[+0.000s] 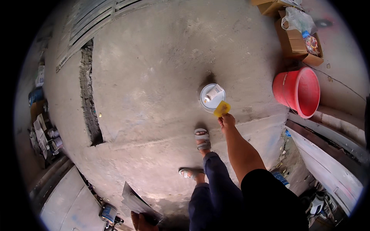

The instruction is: The person sands the front fender of a beige car using a sanding block and a putty knife. They work on the area above the wheel well and near the headlight, smoothing the surface. The person then walks to a workbench and places the tools down.

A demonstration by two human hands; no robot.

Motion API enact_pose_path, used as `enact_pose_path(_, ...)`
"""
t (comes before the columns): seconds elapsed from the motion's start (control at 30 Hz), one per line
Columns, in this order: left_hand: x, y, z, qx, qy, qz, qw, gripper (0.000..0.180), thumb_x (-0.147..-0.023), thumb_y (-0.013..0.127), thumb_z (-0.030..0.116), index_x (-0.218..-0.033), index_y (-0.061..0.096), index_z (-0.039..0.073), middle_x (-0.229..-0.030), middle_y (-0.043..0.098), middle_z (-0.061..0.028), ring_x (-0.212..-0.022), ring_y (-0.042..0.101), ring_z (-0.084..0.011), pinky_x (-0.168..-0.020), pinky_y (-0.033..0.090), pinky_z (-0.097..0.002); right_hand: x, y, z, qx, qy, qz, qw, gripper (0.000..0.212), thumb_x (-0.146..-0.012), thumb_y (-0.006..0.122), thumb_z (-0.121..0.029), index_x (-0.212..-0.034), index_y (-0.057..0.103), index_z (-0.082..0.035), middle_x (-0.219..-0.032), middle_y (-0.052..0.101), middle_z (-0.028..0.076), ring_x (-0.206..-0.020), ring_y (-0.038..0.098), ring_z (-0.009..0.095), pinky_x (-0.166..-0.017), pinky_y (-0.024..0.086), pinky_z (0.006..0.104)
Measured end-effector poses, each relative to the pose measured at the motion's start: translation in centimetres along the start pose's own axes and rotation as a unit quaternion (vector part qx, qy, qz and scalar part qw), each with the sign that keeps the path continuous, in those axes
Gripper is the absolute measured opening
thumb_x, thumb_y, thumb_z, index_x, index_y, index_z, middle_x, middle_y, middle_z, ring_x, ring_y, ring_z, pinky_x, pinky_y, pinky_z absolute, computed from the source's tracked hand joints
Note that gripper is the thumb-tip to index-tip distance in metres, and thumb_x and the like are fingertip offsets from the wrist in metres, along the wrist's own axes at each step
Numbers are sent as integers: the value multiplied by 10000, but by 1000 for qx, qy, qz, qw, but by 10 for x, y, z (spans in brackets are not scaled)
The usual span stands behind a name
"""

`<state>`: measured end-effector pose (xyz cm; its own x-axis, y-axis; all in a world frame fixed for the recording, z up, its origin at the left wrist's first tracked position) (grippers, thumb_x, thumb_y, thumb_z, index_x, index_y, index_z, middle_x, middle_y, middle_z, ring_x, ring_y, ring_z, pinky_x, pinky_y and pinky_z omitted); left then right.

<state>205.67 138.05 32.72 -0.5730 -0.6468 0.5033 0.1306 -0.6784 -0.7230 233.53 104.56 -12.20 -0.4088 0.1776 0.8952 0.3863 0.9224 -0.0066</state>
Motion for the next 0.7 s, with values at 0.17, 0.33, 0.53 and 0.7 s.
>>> enact_pose_path(0.17,-18,28,26,252,-129,90,955,343,-982,425,60,-1262,517,-116,-1329,519,-249,-1171,553,-363,-985,464,-395,-2,38,-2,-52,86,-4,995,275,-952,579,-92,-1226,555,-90,-1052,630,48,-992,612,153,-870,515,343)
enact_pose_path(0.33,-34,-4,78,-50,67,-60,995,366,-983,391,102,-1294,459,-77,-1207,550,-177,-1051,560,-290,-886,473,-367,69,15,-6,95,116,-38,988,145,-1001,472,-203,-1035,522,-71,-776,613,94,-607,597,182,-490,467,314)
enact_pose_path(0.53,-18,-51,159,290,31,-72,954,310,-1000,388,94,-1179,487,-139,-761,538,-107,-573,470,-161,-487,388,-286,257,51,-55,307,119,-253,910,273,-947,402,-58,-1203,491,-28,-969,646,144,-659,638,197,-588,540,330)
enact_pose_path(0.7,-21,-113,209,547,-57,-121,826,355,-919,454,71,-1262,495,-9,-1100,610,-130,-928,618,-257,-855,515,-399,345,143,-99,294,-43,-402,866,355,-940,437,-53,-1295,443,-40,-1253,571,133,-1082,595,214,-899,492,363)
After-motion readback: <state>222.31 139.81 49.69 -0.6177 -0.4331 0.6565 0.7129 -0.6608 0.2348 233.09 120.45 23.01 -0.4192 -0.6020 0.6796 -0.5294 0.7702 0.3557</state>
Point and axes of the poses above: each hand's wrist, its own x-axis away from the middle knuckle, its own y-axis out of the palm, z = x × y, the point moved 1 cm from there along -x, towards the middle knuckle
